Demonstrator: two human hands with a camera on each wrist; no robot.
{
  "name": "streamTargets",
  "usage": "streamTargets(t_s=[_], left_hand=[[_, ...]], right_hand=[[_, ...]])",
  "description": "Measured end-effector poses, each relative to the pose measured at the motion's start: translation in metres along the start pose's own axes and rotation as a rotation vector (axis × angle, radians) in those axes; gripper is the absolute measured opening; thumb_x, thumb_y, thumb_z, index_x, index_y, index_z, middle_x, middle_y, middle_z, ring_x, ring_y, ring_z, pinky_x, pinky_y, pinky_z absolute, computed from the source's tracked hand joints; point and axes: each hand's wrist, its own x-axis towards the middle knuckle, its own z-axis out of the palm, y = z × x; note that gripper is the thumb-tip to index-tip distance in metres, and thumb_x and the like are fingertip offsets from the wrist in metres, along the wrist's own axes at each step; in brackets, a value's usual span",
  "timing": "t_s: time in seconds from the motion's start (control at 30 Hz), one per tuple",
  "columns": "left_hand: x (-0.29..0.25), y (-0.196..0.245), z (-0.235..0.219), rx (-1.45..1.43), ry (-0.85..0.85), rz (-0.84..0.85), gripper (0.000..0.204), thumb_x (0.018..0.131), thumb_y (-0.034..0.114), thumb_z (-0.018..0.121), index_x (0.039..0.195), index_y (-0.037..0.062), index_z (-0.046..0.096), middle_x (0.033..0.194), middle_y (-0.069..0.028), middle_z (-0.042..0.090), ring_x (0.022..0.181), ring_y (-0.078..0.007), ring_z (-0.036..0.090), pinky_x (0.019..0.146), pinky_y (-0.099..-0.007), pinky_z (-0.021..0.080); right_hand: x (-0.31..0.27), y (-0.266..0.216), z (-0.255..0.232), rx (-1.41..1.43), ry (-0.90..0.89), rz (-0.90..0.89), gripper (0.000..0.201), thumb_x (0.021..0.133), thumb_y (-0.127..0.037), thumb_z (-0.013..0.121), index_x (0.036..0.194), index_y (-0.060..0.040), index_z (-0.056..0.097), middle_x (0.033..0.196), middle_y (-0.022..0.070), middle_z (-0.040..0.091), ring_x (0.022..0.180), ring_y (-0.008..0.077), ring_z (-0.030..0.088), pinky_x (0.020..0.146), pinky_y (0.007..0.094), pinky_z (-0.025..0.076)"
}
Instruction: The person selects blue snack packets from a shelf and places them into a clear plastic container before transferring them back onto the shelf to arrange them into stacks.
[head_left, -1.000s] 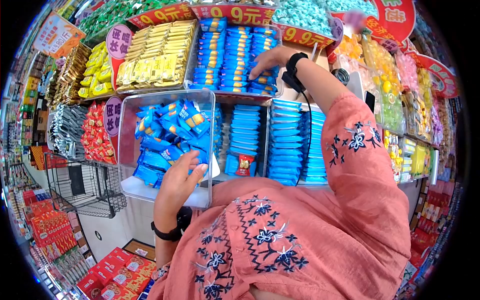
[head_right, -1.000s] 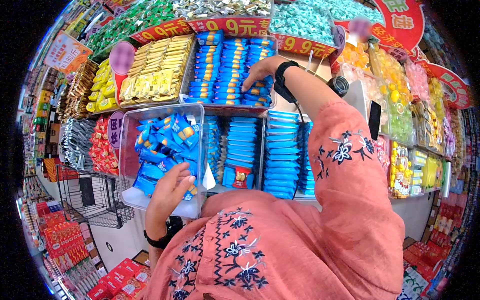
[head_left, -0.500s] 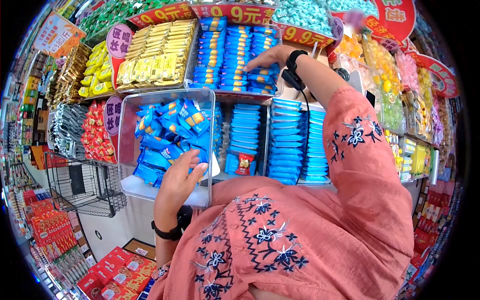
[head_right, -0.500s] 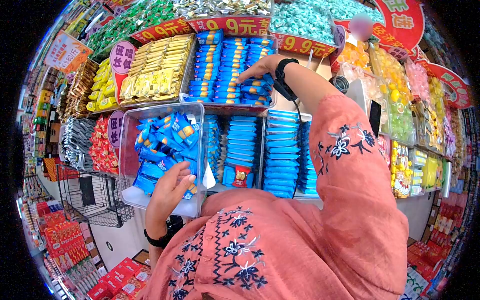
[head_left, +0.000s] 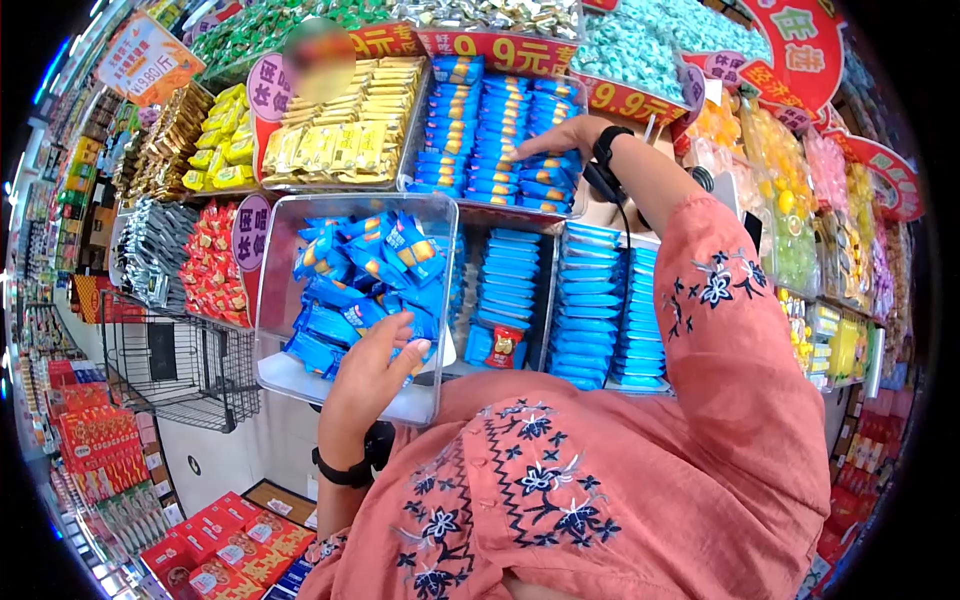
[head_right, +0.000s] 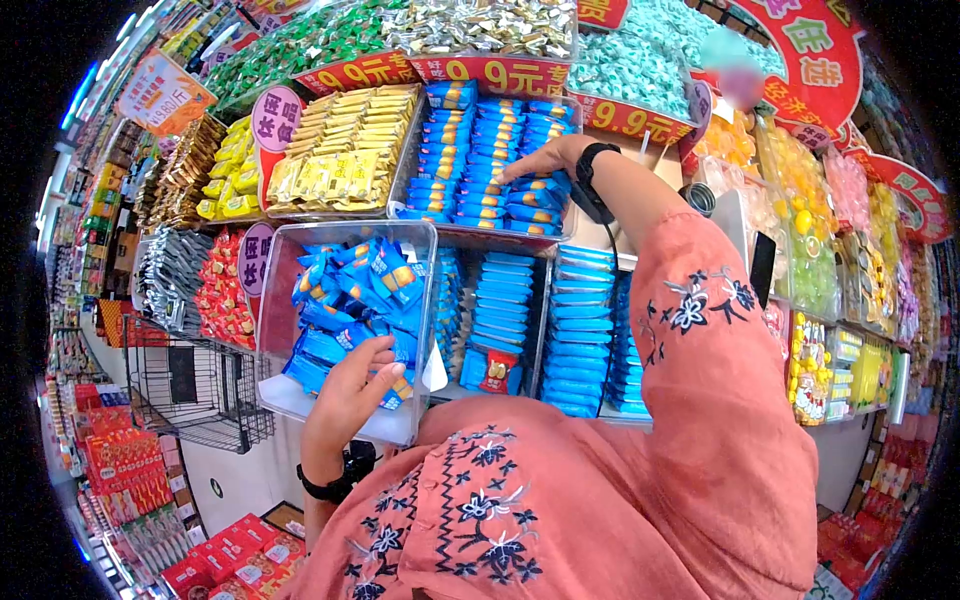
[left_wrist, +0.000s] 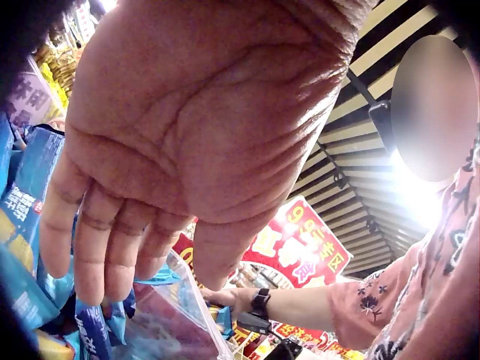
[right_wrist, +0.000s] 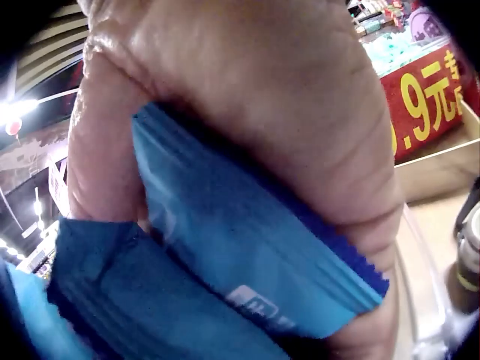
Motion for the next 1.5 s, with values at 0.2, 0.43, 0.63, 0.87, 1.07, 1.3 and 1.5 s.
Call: streamTargets(t_s=[0.2,0.43,0.63,0.87,1.07,1.3,1.5], left_hand=[[0.004,0.005,-0.001,-0.025,-0.010,0.005,0.048,0.095,0.030,0.068,0.130,-0.0017,0.058,0.121,-0.0203,0.066,0.109,-0.0307,0.065,0.092,-0.0393,0.051],[0.001,0.008,-0.001,-0.046,0.005,0.008,0.046,0.095,0.027,0.068,0.129,-0.0018,0.059,0.119,-0.0193,0.067,0.107,-0.0284,0.066,0.089,-0.0371,0.052],[-0.020,-0.014,-0.013,-0.149,0.314,0.078,0.030,0.099,0.017,0.063,0.121,-0.0028,0.062,0.109,-0.0120,0.069,0.096,-0.0160,0.067,0.080,-0.0291,0.053],[-0.090,-0.102,-0.043,-0.113,0.843,-0.324,0.032,0.102,0.027,0.059,0.117,-0.0007,0.057,0.093,-0.0072,0.062,0.075,-0.0135,0.065,0.066,-0.0279,0.053],[-0.100,-0.108,-0.003,-0.780,0.613,-0.447,0.059,0.099,0.048,0.056,0.127,-0.0036,0.052,0.101,-0.0113,0.065,0.085,-0.0218,0.072,0.057,-0.0304,0.058],[-0.079,-0.095,-0.004,-0.973,0.337,-0.386,0.051,0.100,0.039,0.055,0.124,-0.0059,0.056,0.106,-0.0176,0.071,0.088,-0.0271,0.073,0.069,-0.0411,0.063],[-0.081,-0.126,-0.010,-1.106,0.186,-0.345,0.044,0.099,0.029,0.054,0.130,-0.0023,0.050,0.115,-0.0196,0.069,0.095,-0.0316,0.073,0.074,-0.0460,0.064]], right_hand=[[0.011,0.014,-0.011,-0.069,-0.145,-0.084,0.074,0.066,-0.049,0.092,0.121,-0.0085,0.064,0.121,0.0089,0.067,0.111,0.0245,0.066,0.093,0.0502,0.054],[-0.004,0.010,-0.013,-0.202,-0.102,-0.103,0.051,0.067,-0.038,0.092,0.097,-0.0056,0.066,0.096,0.0048,0.064,0.088,0.0180,0.063,0.078,0.0350,0.051],[-0.017,0.014,-0.007,-0.328,0.053,-0.227,0.033,0.068,-0.038,0.087,0.076,-0.0130,0.068,0.085,0.0003,0.063,0.072,0.0159,0.058,0.060,0.0324,0.045],[-0.052,0.017,-0.003,-0.554,0.302,-0.398,0.045,0.073,-0.040,0.077,0.086,0.0010,0.066,0.077,0.0074,0.067,0.069,0.0178,0.059,0.063,0.0325,0.045],[-0.061,0.019,0.002,-0.053,0.176,-0.754,0.031,0.082,-0.033,0.075,0.093,-0.0055,0.067,0.077,0.0014,0.068,0.066,0.0067,0.053,0.059,0.0223,0.039],[-0.120,-0.038,0.121,-0.114,0.147,-0.943,0.059,0.076,-0.031,0.077,0.117,0.0050,0.056,0.090,0.0087,0.071,0.079,0.0155,0.066,0.070,0.0274,0.051],[-0.089,-0.096,0.210,-0.367,0.011,-0.972,0.079,0.076,-0.037,0.077,0.134,0.0077,0.049,0.108,0.0203,0.067,0.097,0.0226,0.066,0.085,0.0321,0.052]])
